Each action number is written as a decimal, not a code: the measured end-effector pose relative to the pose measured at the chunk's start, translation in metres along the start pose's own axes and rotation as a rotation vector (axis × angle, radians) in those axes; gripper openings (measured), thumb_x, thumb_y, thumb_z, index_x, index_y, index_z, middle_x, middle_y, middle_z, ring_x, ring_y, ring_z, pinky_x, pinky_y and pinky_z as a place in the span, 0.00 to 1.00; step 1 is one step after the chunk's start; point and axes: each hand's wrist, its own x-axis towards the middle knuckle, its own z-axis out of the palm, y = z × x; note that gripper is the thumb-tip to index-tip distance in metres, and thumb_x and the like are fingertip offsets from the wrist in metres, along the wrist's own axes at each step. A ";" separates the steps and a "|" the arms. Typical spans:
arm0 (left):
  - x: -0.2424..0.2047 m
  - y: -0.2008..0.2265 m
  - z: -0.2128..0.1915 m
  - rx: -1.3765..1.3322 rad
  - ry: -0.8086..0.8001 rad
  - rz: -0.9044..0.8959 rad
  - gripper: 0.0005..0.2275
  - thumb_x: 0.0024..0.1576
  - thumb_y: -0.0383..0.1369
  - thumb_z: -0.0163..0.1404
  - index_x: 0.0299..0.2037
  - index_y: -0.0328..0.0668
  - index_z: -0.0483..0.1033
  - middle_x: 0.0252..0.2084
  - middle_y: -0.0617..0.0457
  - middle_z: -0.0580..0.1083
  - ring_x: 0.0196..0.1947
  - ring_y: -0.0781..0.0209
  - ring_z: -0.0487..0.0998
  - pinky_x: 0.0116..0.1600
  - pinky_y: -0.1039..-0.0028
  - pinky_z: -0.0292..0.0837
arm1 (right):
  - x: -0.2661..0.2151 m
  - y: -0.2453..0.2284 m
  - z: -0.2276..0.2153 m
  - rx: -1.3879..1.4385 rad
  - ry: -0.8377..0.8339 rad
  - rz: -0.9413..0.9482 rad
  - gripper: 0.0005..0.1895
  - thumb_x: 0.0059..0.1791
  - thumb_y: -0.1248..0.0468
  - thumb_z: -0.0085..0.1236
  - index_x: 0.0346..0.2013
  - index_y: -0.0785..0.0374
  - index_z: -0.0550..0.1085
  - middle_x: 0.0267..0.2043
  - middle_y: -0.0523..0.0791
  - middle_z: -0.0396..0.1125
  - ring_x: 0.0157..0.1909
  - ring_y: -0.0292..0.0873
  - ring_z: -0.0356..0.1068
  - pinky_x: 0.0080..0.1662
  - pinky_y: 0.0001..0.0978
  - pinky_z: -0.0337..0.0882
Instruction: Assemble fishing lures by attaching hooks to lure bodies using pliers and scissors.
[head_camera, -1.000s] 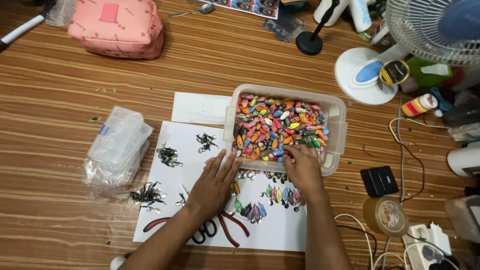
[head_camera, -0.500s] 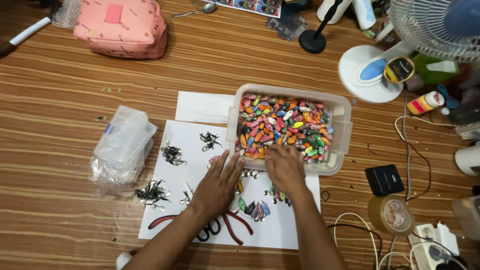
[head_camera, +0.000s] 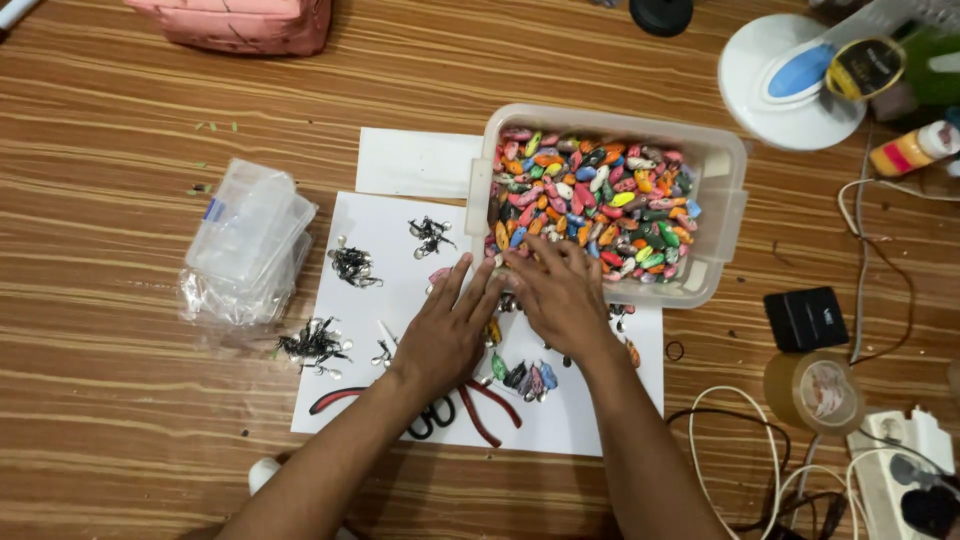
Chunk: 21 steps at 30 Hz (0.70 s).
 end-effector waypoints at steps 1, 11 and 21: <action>0.001 0.000 -0.002 0.001 -0.009 0.000 0.34 0.55 0.36 0.46 0.76 0.46 0.52 0.78 0.45 0.52 0.77 0.38 0.48 0.73 0.54 0.54 | 0.002 0.002 -0.001 0.008 -0.003 0.003 0.19 0.58 0.49 0.42 0.60 0.42 0.74 0.67 0.42 0.64 0.66 0.57 0.58 0.59 0.57 0.58; 0.005 0.000 -0.007 -0.002 -0.007 -0.008 0.34 0.56 0.34 0.47 0.76 0.46 0.53 0.78 0.45 0.52 0.78 0.39 0.48 0.74 0.54 0.52 | -0.004 0.053 0.004 -0.162 0.072 0.301 0.20 0.56 0.48 0.49 0.57 0.51 0.77 0.58 0.42 0.68 0.61 0.54 0.60 0.54 0.55 0.62; 0.004 -0.001 -0.005 -0.024 0.022 -0.004 0.33 0.56 0.33 0.46 0.75 0.46 0.55 0.77 0.45 0.54 0.77 0.39 0.50 0.74 0.54 0.54 | -0.001 0.024 -0.013 0.010 0.017 0.102 0.19 0.55 0.55 0.45 0.60 0.40 0.75 0.64 0.38 0.67 0.63 0.51 0.61 0.58 0.49 0.59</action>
